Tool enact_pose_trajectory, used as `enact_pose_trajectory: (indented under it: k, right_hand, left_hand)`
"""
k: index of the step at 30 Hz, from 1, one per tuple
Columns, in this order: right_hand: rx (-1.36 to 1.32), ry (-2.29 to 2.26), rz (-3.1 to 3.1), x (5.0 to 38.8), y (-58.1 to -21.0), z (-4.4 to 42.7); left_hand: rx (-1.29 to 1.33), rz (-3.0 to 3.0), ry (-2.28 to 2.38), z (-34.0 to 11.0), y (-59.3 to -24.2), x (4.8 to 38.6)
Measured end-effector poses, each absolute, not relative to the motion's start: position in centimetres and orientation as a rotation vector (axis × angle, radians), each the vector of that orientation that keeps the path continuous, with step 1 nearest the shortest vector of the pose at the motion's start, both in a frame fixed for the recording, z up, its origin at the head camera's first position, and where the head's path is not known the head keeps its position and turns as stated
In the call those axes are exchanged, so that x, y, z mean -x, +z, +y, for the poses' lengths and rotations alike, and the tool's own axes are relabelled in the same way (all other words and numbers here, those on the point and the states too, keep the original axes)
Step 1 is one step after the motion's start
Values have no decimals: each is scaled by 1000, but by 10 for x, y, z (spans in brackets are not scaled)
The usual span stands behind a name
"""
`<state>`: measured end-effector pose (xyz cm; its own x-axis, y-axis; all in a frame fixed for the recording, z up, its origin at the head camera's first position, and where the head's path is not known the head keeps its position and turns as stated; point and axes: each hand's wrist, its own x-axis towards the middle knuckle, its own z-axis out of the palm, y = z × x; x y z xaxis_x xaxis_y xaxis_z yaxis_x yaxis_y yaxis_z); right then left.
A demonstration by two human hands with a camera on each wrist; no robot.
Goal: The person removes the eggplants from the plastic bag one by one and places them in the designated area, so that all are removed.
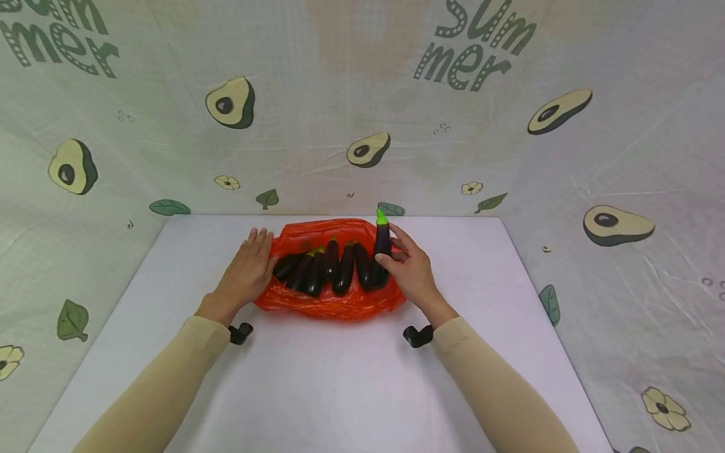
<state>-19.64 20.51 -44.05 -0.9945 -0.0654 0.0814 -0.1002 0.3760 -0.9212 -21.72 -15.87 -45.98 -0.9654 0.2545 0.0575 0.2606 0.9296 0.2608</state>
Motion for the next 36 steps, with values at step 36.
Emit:
enact_pose_trajectory:
  k: [36]
  right_hand:
    - [167,1211,-2971,247,-463,295]
  left_hand:
    - [379,-3106,-403,-155,-456,218]
